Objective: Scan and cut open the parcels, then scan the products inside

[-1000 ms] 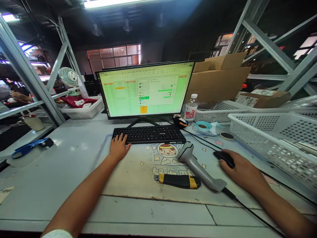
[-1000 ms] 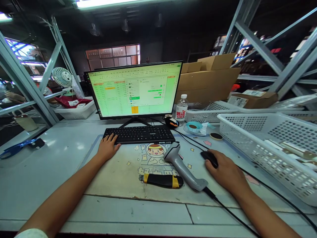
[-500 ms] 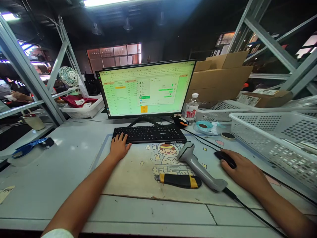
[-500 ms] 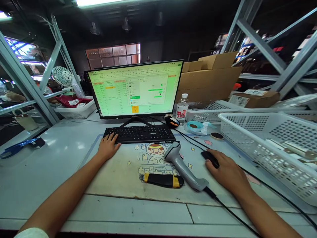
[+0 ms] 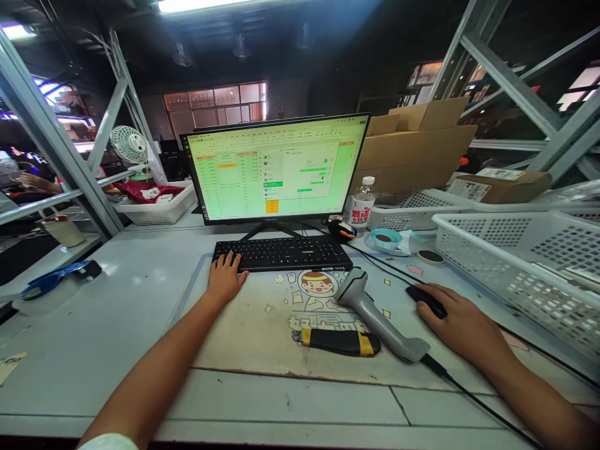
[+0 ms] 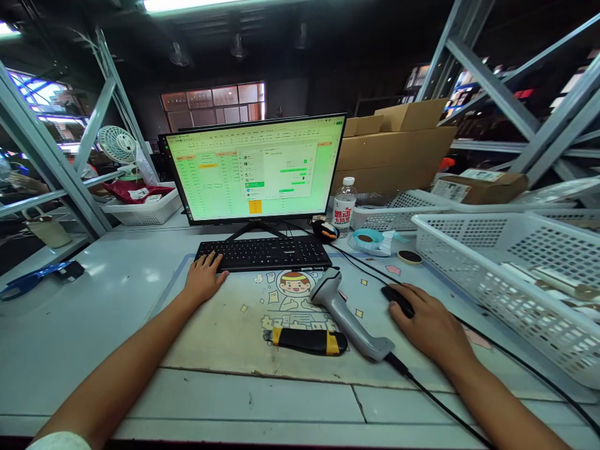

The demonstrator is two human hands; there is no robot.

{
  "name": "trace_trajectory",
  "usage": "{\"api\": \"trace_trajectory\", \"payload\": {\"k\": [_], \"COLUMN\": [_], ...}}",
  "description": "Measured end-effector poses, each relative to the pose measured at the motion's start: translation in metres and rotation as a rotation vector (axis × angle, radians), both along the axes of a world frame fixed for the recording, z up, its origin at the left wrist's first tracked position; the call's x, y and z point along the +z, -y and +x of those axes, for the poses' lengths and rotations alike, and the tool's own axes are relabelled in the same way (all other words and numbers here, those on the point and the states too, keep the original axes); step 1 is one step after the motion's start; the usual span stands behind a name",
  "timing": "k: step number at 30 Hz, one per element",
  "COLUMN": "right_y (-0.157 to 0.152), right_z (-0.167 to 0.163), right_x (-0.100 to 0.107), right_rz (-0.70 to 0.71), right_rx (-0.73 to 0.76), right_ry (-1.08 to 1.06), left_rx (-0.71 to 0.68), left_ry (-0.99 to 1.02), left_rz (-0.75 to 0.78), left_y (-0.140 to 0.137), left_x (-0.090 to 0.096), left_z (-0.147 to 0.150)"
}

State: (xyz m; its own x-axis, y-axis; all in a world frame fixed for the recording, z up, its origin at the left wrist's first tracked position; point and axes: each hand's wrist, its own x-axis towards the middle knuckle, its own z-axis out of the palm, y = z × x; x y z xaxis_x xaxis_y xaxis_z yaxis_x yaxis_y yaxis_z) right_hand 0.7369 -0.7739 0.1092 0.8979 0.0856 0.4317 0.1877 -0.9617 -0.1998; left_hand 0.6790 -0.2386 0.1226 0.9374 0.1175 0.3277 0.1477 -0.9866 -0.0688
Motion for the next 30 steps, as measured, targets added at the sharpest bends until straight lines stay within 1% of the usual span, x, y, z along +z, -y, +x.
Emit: {"api": "trace_trajectory", "payload": {"k": [7,15,24,30], "right_y": [-0.003,-0.0039,-0.0039,-0.0036], "right_z": [-0.0036,-0.0047,-0.0054,-0.0043], "right_x": [0.0026,0.0028,0.0033,0.0023], "right_rz": [-0.036,-0.022,-0.047,-0.03], "right_rx": [-0.084,-0.055,-0.079,-0.06], "right_ry": [-0.045,0.006,-0.03,-0.023], "left_rx": [0.008,-0.016,-0.027,-0.022], "left_ry": [-0.029,-0.001,0.013,0.012], "left_rz": [-0.015,-0.015,-0.019,-0.024], "left_y": [0.0025,0.0015,0.002,0.0035], "left_x": [0.0045,0.0035,0.0047,0.0064], "left_z": [-0.0013,-0.0011,-0.001,-0.002]}}
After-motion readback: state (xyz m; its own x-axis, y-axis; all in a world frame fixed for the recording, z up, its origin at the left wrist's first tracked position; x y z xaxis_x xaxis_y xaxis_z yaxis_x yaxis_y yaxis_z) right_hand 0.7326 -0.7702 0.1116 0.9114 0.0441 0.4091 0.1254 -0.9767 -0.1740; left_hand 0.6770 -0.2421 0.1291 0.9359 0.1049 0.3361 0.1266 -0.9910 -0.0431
